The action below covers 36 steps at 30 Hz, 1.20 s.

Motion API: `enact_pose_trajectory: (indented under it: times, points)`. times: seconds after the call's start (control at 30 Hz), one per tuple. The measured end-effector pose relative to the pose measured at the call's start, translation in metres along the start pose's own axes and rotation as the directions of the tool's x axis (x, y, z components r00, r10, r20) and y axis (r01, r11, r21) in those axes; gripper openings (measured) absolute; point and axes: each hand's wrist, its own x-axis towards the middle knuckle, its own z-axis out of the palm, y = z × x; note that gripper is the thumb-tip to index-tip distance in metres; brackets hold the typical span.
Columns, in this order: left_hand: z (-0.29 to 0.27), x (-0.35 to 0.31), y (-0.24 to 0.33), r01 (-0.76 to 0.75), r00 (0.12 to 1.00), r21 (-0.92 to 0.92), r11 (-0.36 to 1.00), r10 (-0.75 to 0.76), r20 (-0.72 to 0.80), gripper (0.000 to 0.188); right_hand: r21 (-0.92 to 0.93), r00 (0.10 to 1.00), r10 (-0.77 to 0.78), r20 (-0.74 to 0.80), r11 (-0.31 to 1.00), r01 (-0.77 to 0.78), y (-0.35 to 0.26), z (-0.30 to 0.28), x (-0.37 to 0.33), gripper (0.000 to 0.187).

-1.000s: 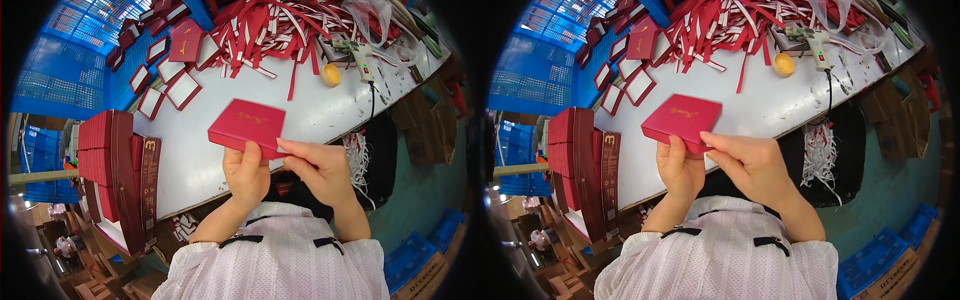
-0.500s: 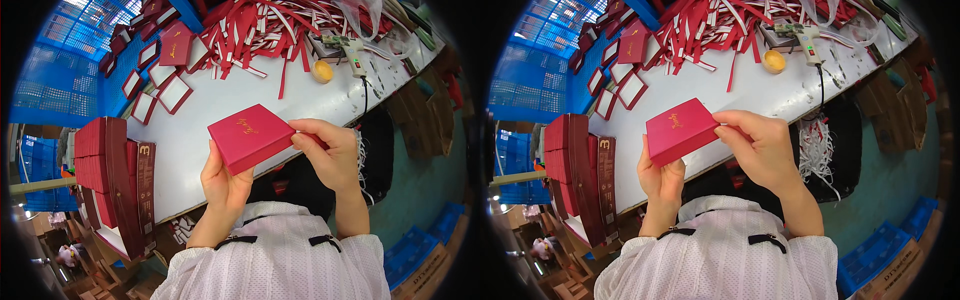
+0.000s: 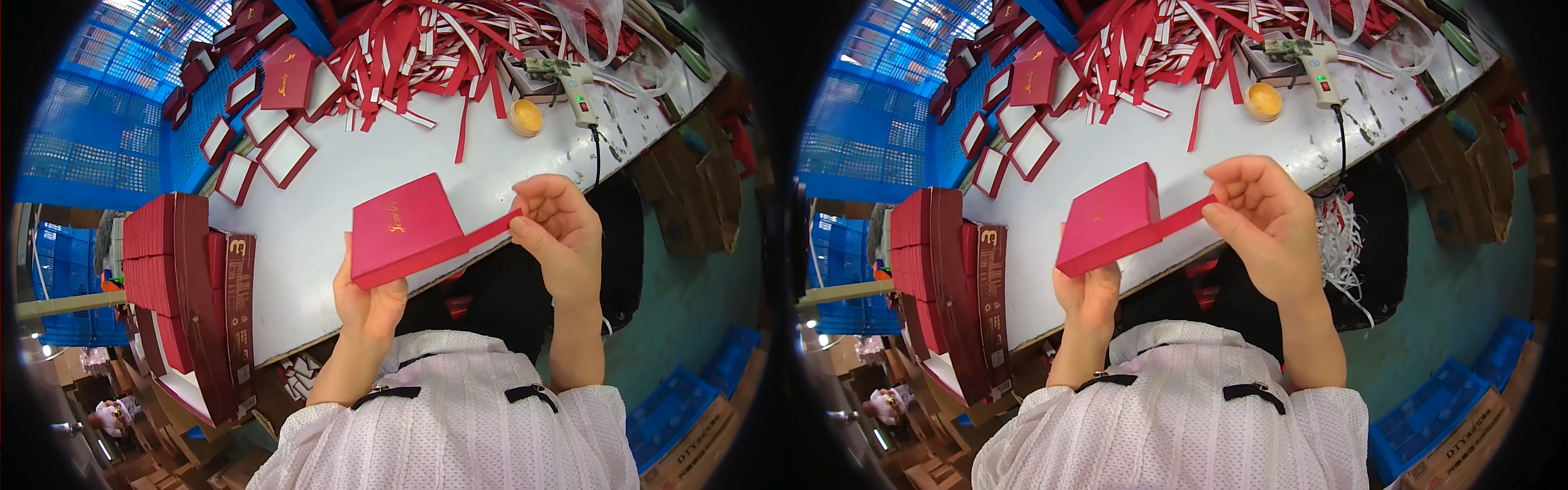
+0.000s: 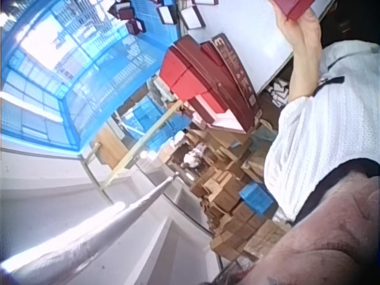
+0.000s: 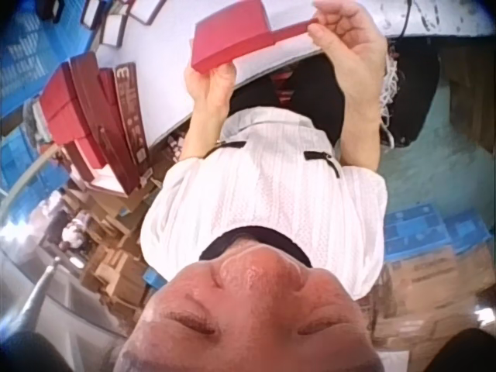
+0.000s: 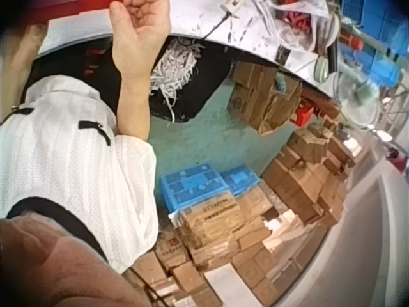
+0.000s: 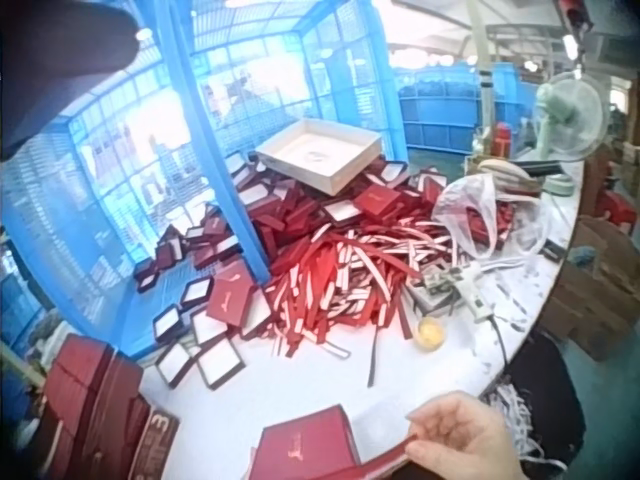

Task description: The person assembles small red boxes by hand, inserting red ribbons into slots on the box sides. They pick up boxes from a stack, thread the ribbons, and place the finished units into a blue crate.

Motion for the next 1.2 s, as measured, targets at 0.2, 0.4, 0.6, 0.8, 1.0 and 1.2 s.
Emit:
enact_pose_trajectory:
  times: [0.2, 0.4, 0.6, 0.8, 1.0, 1.2]
  points:
    - [-0.014, 0.019, -0.014, 0.194, 0.981, 0.242, 0.951, -0.187, -0.052, 0.044, -0.309, 0.964, -0.217, 0.154, 0.916, 0.256, 0.004, 0.024, -0.009, 0.025]
    - [-0.016, 0.018, -0.017, 0.195, 0.981, 0.422, 0.885, -0.175, -0.085, 0.044, -0.412, 0.97, -0.182, 0.161, 0.881, 0.234, -0.002, 0.027, -0.016, 0.033]
    - [-0.027, 0.011, -0.007, 0.219, 0.976, 0.362, 0.906, -0.208, -0.069, 0.043, -0.562, 0.966, -0.254, 0.04, 0.794, 0.232, 0.003, 0.023, -0.008, 0.054]
    - [-0.041, 0.013, 0.003, 0.094, 0.994, 0.536, 0.839, -0.106, -0.009, 0.051, 0.252, 0.964, 0.215, 0.155, 0.935, -0.249, 0.04, 0.04, -0.015, 0.036]
    - [-0.032, 0.011, 0.02, -0.268, 0.924, 0.872, -0.409, 0.146, 0.353, 0.07, -0.186, 0.931, 0.175, 0.32, 0.975, -0.119, 0.068, 0.05, 0.0, 0.023]
    - [-0.022, -0.003, 0.037, -0.065, 0.993, 0.985, -0.159, 0.088, 0.08, 0.03, -0.458, 0.953, -0.023, 0.303, 0.873, 0.167, 0.09, 0.04, 0.047, 0.018]
